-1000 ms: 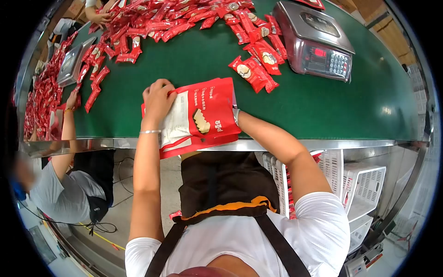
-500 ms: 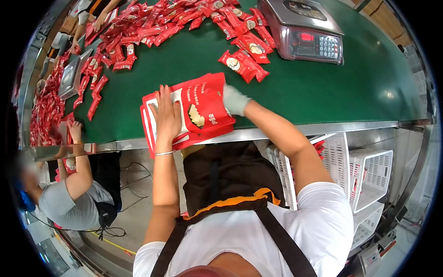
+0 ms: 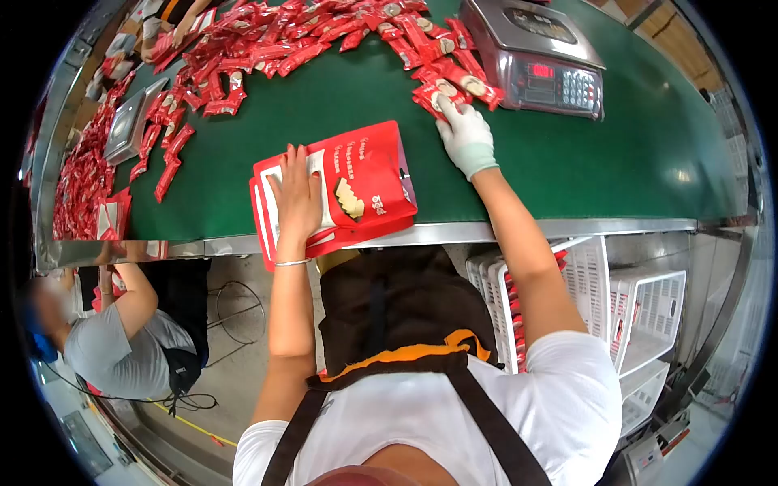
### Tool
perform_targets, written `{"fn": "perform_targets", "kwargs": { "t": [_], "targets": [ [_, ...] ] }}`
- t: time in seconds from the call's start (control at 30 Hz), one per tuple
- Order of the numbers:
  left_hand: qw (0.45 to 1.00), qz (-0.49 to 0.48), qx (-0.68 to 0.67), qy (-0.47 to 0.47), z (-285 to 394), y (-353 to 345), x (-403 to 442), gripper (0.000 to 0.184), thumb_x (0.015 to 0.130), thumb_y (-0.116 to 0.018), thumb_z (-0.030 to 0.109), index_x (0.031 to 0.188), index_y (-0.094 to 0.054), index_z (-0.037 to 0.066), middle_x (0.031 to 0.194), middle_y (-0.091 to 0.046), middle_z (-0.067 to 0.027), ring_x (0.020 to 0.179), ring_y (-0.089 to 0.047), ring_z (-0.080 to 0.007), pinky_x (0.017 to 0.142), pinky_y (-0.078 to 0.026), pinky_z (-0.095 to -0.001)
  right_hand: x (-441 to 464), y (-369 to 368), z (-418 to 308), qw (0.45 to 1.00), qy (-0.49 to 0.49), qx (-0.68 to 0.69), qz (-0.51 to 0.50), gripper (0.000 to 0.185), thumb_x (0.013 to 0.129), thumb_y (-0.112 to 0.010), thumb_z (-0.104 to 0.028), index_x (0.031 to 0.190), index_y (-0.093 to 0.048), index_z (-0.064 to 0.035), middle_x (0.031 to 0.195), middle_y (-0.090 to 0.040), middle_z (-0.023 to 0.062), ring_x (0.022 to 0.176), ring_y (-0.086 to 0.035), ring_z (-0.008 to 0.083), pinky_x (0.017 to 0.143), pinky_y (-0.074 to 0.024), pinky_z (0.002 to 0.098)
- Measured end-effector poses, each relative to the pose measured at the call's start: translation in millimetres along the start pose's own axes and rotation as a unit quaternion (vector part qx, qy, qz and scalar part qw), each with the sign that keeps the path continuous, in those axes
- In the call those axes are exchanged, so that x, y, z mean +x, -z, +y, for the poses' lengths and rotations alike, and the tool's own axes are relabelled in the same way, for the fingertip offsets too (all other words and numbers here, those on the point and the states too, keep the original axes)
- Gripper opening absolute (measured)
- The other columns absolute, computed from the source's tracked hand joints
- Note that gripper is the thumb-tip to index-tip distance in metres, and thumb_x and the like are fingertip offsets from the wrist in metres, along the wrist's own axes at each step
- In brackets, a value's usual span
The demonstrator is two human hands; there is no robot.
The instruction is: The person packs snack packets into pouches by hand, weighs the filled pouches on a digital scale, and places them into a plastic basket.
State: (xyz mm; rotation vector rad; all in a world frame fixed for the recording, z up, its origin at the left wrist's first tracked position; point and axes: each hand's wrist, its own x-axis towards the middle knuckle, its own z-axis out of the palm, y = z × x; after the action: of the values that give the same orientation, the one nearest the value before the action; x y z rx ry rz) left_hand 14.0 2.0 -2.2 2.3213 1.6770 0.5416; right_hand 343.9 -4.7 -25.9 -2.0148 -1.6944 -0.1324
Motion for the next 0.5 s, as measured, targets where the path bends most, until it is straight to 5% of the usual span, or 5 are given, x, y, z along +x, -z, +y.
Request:
{"fn": "perform_targets", "kwargs": {
  "t": [0.13, 0.27, 0.4, 0.47, 0.5],
  "targets": [
    [1.0, -0.004, -0.009, 0.002, 0, -2, -2, 0.057, 0.101, -0.039, 0.023, 0.152, -0.029, -0.002, 0.161, -0.023, -0.0212, 0.15, -0.016, -0.0366, 0.121, -0.004, -0.0557, -11, 27, -2, 0.993, 0.014, -0.073, -0.088, 0.056, 0.088, -0.066, -0.021, 0.141, -0.05, -0.0254, 0.114, -0.061, 0.0175, 0.103, -0.061, 0.0369, 0.084, -0.0514, 0.0466],
    [0.999, -0.001, -0.037, 0.019, 0, -2, -4, 0.058, 0.102, -0.038, 0.026, 0.152, -0.029, -0.001, 0.16, -0.023, -0.021, 0.15, -0.016, -0.0364, 0.121, -0.004, -0.0554, -56, 80, -5, 0.978, 0.081, 0.16, -0.111, 0.06, 0.084, -0.067, -0.005, 0.141, -0.053, -0.0189, 0.116, -0.061, 0.0174, 0.107, -0.059, 0.0369, 0.093, -0.0494, 0.0434],
    [0.999, -0.002, -0.033, 0.007, -1, -3, -4, 0.058, 0.102, -0.037, 0.028, 0.153, -0.028, 0.0, 0.161, -0.023, -0.0208, 0.151, -0.016, -0.0363, 0.121, -0.004, -0.0551, -58, 68, -16, 0.93, 0.232, 0.215, -0.185, 0.058, 0.08, -0.069, -0.004, 0.136, -0.057, -0.0138, 0.116, -0.061, 0.0178, 0.106, -0.059, 0.0377, 0.092, -0.0493, 0.0433],
    [0.999, 0.007, -0.031, 0.003, 3, -1, -5, 0.059, 0.102, -0.037, 0.028, 0.153, -0.027, 0.0, 0.16, -0.024, -0.0209, 0.151, -0.016, -0.036, 0.121, -0.004, -0.0555, -41, 29, -40, 0.914, 0.315, 0.214, -0.139, 0.048, 0.079, -0.07, -0.004, 0.125, -0.061, -0.0097, 0.113, -0.062, 0.0168, 0.103, -0.059, 0.0388, 0.092, -0.0484, 0.0458],
    [1.0, 0.018, -0.013, -0.009, 6, 1, -5, 0.059, 0.102, -0.038, 0.028, 0.153, -0.026, 0.0, 0.161, -0.023, -0.0204, 0.151, -0.016, -0.0359, 0.121, -0.003, -0.0559, -25, 15, -68, 0.886, 0.238, 0.287, -0.276, 0.038, 0.082, -0.067, -0.005, 0.12, -0.063, -0.0074, 0.116, -0.063, 0.0163, 0.105, -0.06, 0.0359, 0.094, -0.048, 0.0441]
  ]
}}
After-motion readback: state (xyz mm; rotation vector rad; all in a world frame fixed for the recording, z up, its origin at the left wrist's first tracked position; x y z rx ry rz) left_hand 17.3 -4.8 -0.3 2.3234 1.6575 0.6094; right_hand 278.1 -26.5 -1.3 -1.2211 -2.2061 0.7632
